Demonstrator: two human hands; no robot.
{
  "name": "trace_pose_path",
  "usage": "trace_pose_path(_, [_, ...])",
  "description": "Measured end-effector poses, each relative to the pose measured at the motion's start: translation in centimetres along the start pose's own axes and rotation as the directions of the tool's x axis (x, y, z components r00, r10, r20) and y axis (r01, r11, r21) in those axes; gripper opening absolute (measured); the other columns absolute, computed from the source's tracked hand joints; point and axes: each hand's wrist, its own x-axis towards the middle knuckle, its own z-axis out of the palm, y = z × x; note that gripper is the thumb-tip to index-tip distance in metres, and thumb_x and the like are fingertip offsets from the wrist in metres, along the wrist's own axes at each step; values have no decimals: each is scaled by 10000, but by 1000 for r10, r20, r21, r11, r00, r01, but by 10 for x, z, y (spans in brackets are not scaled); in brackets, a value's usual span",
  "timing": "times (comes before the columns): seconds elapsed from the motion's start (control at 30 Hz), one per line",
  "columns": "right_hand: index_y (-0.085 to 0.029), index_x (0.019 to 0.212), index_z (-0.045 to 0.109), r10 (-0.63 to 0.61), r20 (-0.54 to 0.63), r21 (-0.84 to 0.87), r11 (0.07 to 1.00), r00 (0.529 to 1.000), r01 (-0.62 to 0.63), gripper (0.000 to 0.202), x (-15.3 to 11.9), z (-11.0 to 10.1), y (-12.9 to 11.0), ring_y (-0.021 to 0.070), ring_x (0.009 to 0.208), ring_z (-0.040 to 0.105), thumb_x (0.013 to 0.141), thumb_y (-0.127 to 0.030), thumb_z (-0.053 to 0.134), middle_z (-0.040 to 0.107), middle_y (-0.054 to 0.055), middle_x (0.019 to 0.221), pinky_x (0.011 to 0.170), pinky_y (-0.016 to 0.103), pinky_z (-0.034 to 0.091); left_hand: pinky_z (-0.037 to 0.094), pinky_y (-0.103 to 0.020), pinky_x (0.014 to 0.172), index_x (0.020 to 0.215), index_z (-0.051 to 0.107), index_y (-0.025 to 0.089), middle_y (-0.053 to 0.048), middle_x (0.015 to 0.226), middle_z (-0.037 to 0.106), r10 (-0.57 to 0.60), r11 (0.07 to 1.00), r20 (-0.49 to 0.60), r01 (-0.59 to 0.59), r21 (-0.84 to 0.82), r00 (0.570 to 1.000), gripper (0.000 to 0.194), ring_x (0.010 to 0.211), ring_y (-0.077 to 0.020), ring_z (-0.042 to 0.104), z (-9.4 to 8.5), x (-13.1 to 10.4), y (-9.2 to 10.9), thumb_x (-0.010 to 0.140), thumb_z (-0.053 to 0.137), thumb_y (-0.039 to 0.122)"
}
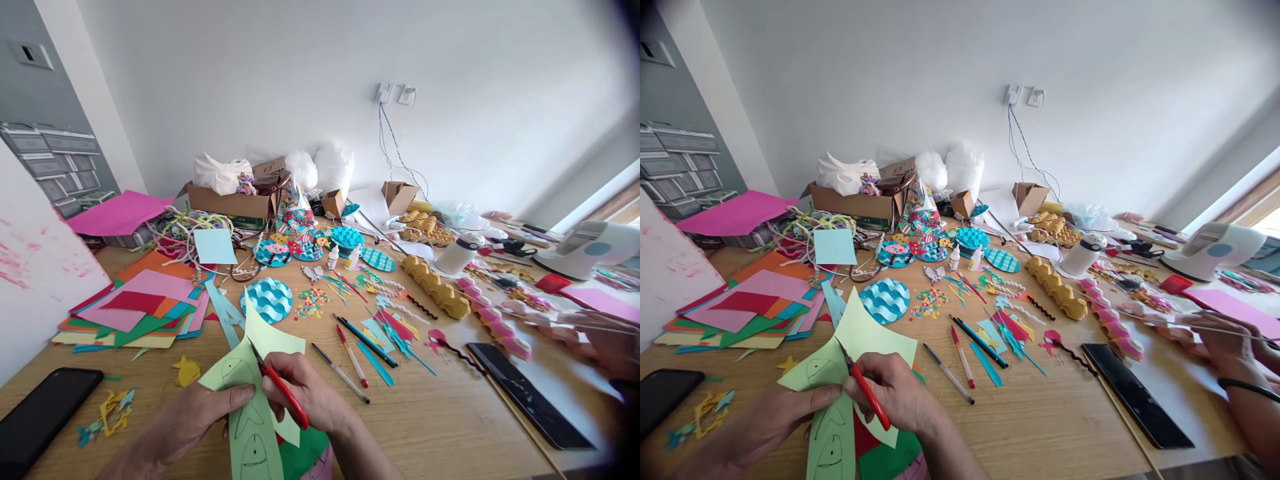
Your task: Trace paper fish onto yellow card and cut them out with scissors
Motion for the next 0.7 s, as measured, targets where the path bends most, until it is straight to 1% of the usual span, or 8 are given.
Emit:
trace_pose_path(0.17, [-176, 640, 456, 47, 21, 60, 997, 999, -49, 349, 2, 0, 7, 48, 389, 440, 768, -454, 624, 444, -76, 477, 364, 136, 318, 474, -328, 792, 922, 692, 206, -27, 723, 673, -69, 996, -41, 71, 49, 997, 291, 825, -241, 604, -3, -3, -11, 739, 640, 426])
trace_pose_path(0.27, [-173, 631, 465, 58, 38, 94, 994, 998, -61, 359, 2, 1, 11, 36, 346, 398, 757, -460, 638, 442, -81, 447, 325, 127, 280, 469, -346, 797, 964, 683, 211, -27, 779, 683, -89, 996, -41, 90, 16, 995, 346, 844, -245, 598, -3, -3, -17, 717, 646, 450])
trace_pose_path(0.37, [-171, 626, 470, 67, 40, 112, 991, 997, -71, 367, 1, 2, 13, 32, 331, 386, 751, -466, 648, 447, -83, 429, 315, 125, 264, 455, -358, 813, 928, 688, 196, -24, 778, 679, -116, 993, -9, 116, 18, 993, 355, 821, -237, 592, -2, -3, -22, 713, 642, 475])
trace_pose_path(0.47, [-175, 617, 455, 63, 47, 137, 988, 997, -69, 388, 3, 3, 16, 30, 315, 364, 745, -487, 646, 432, -89, 400, 315, 131, 243, 447, -346, 832, 931, 675, 191, -28, 878, 676, -118, 993, 31, 119, -11, 992, 351, 890, -233, 573, 0, -4, -24, 712, 656, 464])
trace_pose_path(0.5, [-176, 617, 451, 64, 49, 151, 986, 997, -71, 397, 4, 3, 17, 31, 313, 361, 745, -501, 640, 433, -88, 398, 317, 135, 240, 453, -335, 818, 927, 669, 189, -29, 892, 671, -116, 993, 28, 117, -26, 993, 339, 894, -227, 570, 0, -5, -25, 718, 658, 456])
trace_pose_path(0.57, [-177, 634, 453, 65, 39, 185, 980, 997, -71, 414, 4, 3, 18, 37, 324, 374, 741, -540, 620, 444, -81, 412, 329, 144, 249, 476, -296, 703, 895, 658, 182, -23, 816, 659, -113, 993, -15, 112, -39, 993, 316, 800, -201, 578, -1, -8, -27, 729, 656, 451])
trace_pose_path(0.63, [-173, 674, 466, 56, 5, 214, 975, 998, -55, 422, 0, 2, 16, 48, 363, 406, 736, -568, 599, 473, -65, 464, 361, 155, 284, 447, -251, 542, 870, 646, 176, -6, 696, 631, -106, 994, -108, 101, -50, 988, 319, 643, -164, 558, -2, -10, -29, 727, 660, 461])
trace_pose_path(0.7, [-169, 728, 477, 50, -44, 199, 979, 998, -40, 391, -7, 2, 12, 61, 430, 441, 739, -542, 595, 515, -40, 555, 413, 171, 324, 402, -228, 462, 861, 638, 171, -4, 674, 626, -106, 992, -218, 88, -91, 970, 331, 573, -144, 533, -3, -11, -32, 718, 667, 468])
